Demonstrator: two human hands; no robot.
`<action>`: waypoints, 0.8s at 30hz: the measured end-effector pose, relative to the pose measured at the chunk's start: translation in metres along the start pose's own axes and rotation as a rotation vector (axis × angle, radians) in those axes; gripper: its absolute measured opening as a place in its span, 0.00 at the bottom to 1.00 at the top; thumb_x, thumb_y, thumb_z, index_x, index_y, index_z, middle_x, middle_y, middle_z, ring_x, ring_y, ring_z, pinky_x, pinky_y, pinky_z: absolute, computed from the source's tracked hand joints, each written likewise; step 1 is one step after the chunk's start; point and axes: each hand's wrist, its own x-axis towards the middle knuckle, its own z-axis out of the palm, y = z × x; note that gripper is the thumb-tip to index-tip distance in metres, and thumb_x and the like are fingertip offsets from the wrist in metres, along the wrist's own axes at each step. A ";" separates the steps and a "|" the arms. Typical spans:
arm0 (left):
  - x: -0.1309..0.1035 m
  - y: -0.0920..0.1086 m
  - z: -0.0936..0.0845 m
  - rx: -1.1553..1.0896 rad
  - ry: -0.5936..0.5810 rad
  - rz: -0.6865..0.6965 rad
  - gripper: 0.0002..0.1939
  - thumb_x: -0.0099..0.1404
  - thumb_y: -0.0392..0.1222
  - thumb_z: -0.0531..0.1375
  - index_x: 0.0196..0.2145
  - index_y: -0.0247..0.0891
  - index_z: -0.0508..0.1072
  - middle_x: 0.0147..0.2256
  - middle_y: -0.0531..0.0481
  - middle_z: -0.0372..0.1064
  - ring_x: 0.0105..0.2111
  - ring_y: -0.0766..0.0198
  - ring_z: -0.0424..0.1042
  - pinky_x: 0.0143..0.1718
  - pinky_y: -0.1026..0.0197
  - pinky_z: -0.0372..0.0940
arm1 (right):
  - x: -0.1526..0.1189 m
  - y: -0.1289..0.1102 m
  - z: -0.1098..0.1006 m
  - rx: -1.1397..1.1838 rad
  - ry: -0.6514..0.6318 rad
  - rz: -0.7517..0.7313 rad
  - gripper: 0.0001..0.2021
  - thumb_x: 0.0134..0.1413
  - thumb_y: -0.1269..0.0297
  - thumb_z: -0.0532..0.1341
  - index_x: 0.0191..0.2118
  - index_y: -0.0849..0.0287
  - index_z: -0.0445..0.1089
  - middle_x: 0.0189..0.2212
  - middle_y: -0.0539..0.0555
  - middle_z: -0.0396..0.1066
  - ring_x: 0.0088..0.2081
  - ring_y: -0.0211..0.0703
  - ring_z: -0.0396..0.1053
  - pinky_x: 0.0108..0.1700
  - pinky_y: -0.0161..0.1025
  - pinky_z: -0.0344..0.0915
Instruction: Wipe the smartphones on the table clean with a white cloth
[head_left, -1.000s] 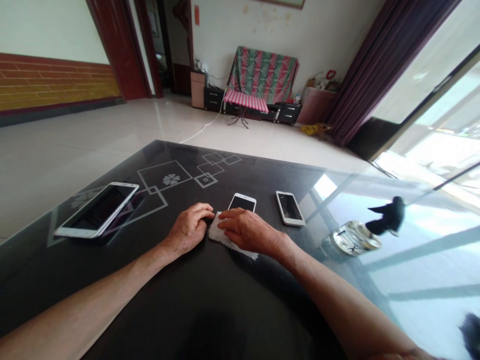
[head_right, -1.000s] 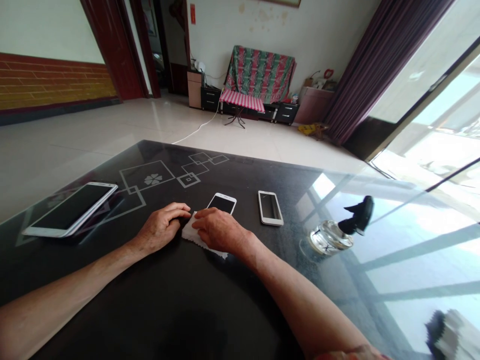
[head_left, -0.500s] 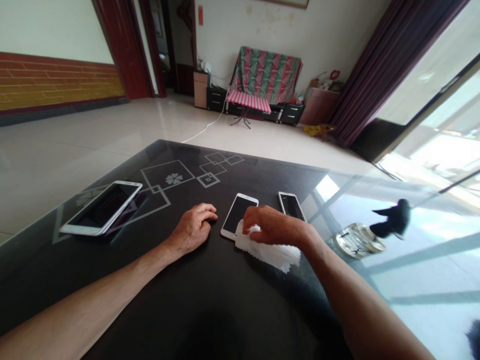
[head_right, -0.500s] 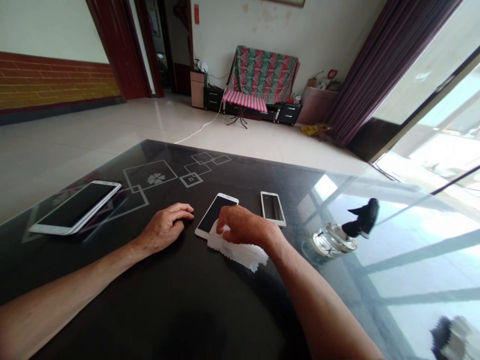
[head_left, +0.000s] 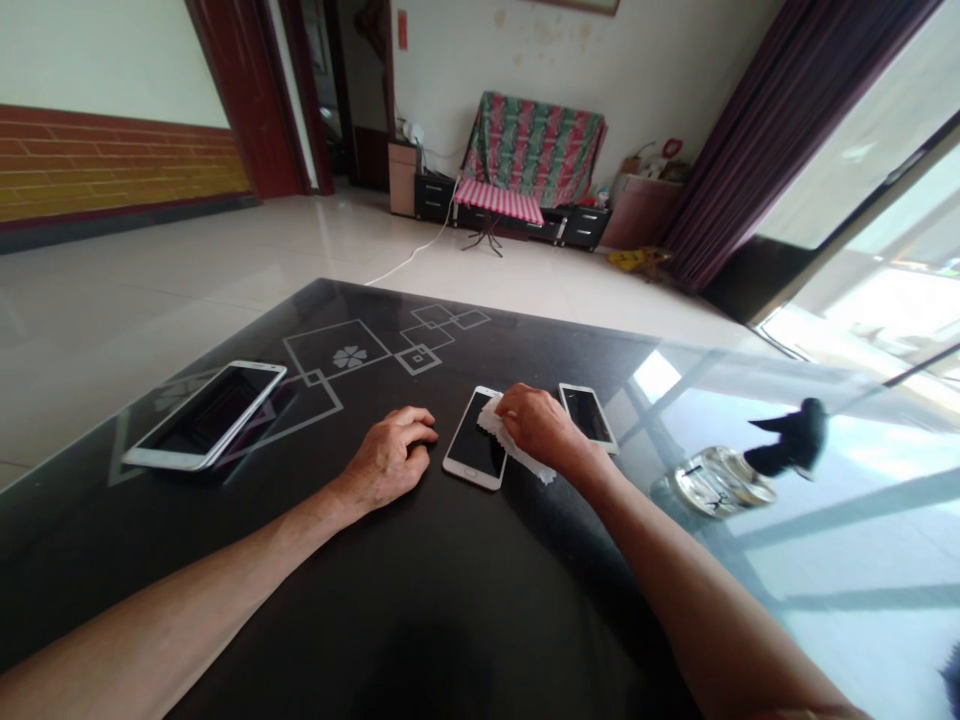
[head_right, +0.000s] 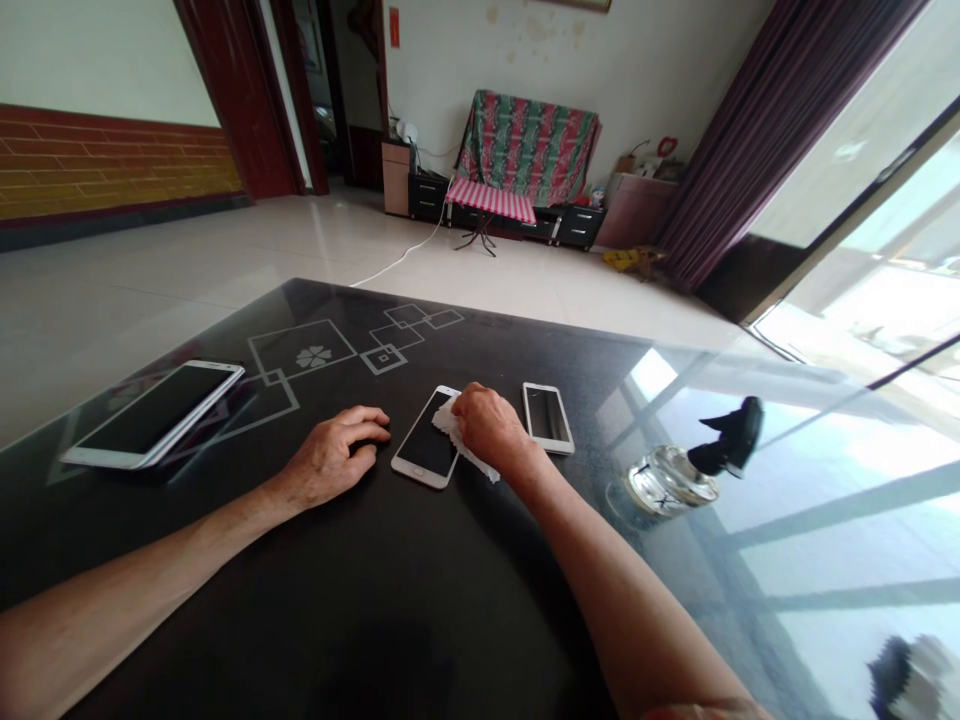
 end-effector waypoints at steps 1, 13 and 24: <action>0.000 0.001 0.000 -0.002 -0.002 -0.005 0.13 0.55 0.31 0.54 0.32 0.38 0.78 0.43 0.48 0.72 0.43 0.58 0.72 0.48 0.56 0.67 | -0.001 -0.001 0.001 -0.019 0.008 0.017 0.13 0.51 0.78 0.55 0.36 0.60 0.75 0.40 0.56 0.72 0.39 0.41 0.71 0.44 0.34 0.62; -0.001 0.005 -0.003 -0.032 -0.063 0.002 0.07 0.57 0.44 0.63 0.32 0.39 0.77 0.45 0.46 0.70 0.43 0.56 0.70 0.47 0.54 0.66 | 0.001 -0.014 0.020 0.065 0.107 -0.203 0.12 0.52 0.77 0.54 0.37 0.59 0.72 0.39 0.55 0.71 0.42 0.41 0.67 0.46 0.35 0.63; 0.000 0.008 -0.002 -0.049 -0.051 0.024 0.10 0.54 0.43 0.64 0.34 0.38 0.77 0.45 0.45 0.71 0.43 0.56 0.70 0.45 0.54 0.67 | 0.008 0.006 0.038 0.209 0.237 -0.230 0.17 0.52 0.81 0.50 0.41 0.59 0.70 0.46 0.56 0.72 0.48 0.42 0.66 0.53 0.39 0.61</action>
